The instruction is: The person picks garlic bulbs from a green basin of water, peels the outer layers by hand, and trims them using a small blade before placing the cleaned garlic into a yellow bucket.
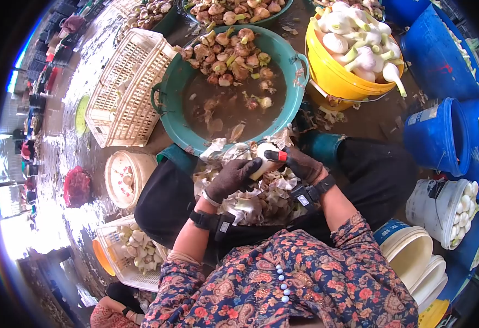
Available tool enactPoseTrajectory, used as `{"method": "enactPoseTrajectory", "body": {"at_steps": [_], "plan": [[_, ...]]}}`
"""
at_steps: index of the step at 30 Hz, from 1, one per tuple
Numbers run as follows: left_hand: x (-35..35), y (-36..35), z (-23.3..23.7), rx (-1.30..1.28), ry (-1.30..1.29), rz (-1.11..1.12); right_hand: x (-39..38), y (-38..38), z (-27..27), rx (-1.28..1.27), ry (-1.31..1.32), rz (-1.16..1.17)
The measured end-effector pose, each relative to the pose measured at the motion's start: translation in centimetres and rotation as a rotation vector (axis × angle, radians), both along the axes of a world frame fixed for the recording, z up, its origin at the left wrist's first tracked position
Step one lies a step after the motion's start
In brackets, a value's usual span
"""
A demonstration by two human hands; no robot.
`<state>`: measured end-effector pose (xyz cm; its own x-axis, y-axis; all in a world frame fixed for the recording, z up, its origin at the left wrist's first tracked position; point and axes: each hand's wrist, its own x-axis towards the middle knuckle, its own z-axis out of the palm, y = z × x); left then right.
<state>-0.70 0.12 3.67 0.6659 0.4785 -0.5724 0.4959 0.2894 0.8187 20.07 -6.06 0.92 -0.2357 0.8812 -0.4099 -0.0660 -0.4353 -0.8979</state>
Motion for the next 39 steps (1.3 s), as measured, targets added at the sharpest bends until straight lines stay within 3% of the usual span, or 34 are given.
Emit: {"method": "enactPoseTrajectory", "body": {"at_steps": [1, 2, 3, 4, 6, 9, 10, 12, 13, 14, 16, 17, 18, 20, 21, 22, 24, 26, 28, 29, 30, 32, 33, 38, 39], "plan": [[-0.4, -0.3, -0.5, 0.000, -0.001, -0.007, 0.2, -0.2, -1.4, -0.038, 0.064, 0.004], [-0.7, -0.7, -0.5, 0.227, -0.103, 0.005, -0.1, -0.4, -2.2, -0.040, 0.062, -0.003], [-0.9, -0.9, -0.6, 0.452, -0.206, 0.023, -0.9, -0.8, -2.6, -0.048, 0.328, -0.125], [-1.0, -0.9, -1.8, 0.452, -0.208, 0.024, -1.5, -1.0, -3.0, -0.051, 0.595, -0.243], [-1.3, -0.6, -4.2, 1.203, -0.339, 0.045, -1.4, -0.5, -0.5, -0.134, 0.716, -0.236], [-1.8, 0.0, -3.8, 1.023, -0.338, -0.065, -0.3, -0.1, 1.3, -0.136, 0.178, -0.009], [-1.7, 0.1, -3.5, 0.907, -0.370, -0.092, -0.5, -0.2, 1.5, -0.139, 0.179, -0.011], [-1.8, -0.7, -1.0, 0.825, -0.283, -0.099, -1.1, -0.1, 1.8, 0.159, 0.112, -0.057], [-1.9, -0.8, -0.3, 0.748, -0.194, -0.109, -0.7, -0.1, 0.7, 0.022, 0.297, -0.051], [-2.1, -0.7, -1.1, 0.746, -0.194, -0.115, -1.3, -0.6, -1.4, 0.023, 0.299, -0.057], [-2.0, -0.3, -3.5, -0.099, -0.789, 0.559, -2.5, -2.3, -4.8, 0.946, -0.168, -0.211], [-0.3, -0.9, -3.0, 0.145, -0.513, 0.907, -2.4, -2.6, -3.2, 0.954, -0.229, -0.174], [-1.1, 1.6, -2.9, -0.436, -0.710, 0.981, -1.8, -2.4, -3.3, 0.954, -0.226, -0.165], [-1.6, 2.6, -1.9, -0.329, -0.667, 0.988, -0.7, -1.8, -3.6, 0.953, -0.068, -0.047], [-2.7, 3.6, -1.9, -0.590, -0.789, 0.933, -1.5, -1.7, 0.2, 0.484, 0.302, -0.103], [-2.9, 3.8, -2.3, -0.590, -0.791, 0.925, -1.5, -1.1, 0.2, 0.489, 0.298, -0.108], [-2.3, 2.4, 0.1, -0.209, -0.153, 0.534, -1.5, -0.3, 0.6, 0.161, 0.267, -0.222], [-0.8, 0.7, 2.1, -0.002, 0.064, 0.296, -1.9, 0.1, 1.6, 0.224, 0.259, -0.239], [0.2, -0.6, 0.4, 0.550, 0.188, -0.024, -2.0, 0.4, 1.7, 0.177, -0.011, -0.180], [0.7, -0.8, 1.2, 0.778, 0.259, -0.089, -2.1, 0.5, 0.4, 0.330, -0.207, -0.179], [0.7, -0.8, 1.0, 0.776, 0.257, -0.089, -2.0, 0.5, -0.7, 0.329, -0.209, -0.180], [0.4, -0.6, 0.6, 0.303, 0.230, -0.076, -1.8, 0.5, -1.3, 0.437, -0.290, -0.206], [0.2, -0.6, 0.6, 0.223, 0.178, -0.084, -1.8, -0.3, -0.3, 0.254, -0.409, -0.159], [-0.5, -1.2, -0.4, 0.178, 0.012, -0.108, -1.5, 0.1, -0.4, 0.339, -0.161, -0.110], [-0.4, -1.4, -0.1, 0.090, 0.003, 0.003, -1.3, 0.1, 1.1, 0.204, -0.045, -0.071]]}}
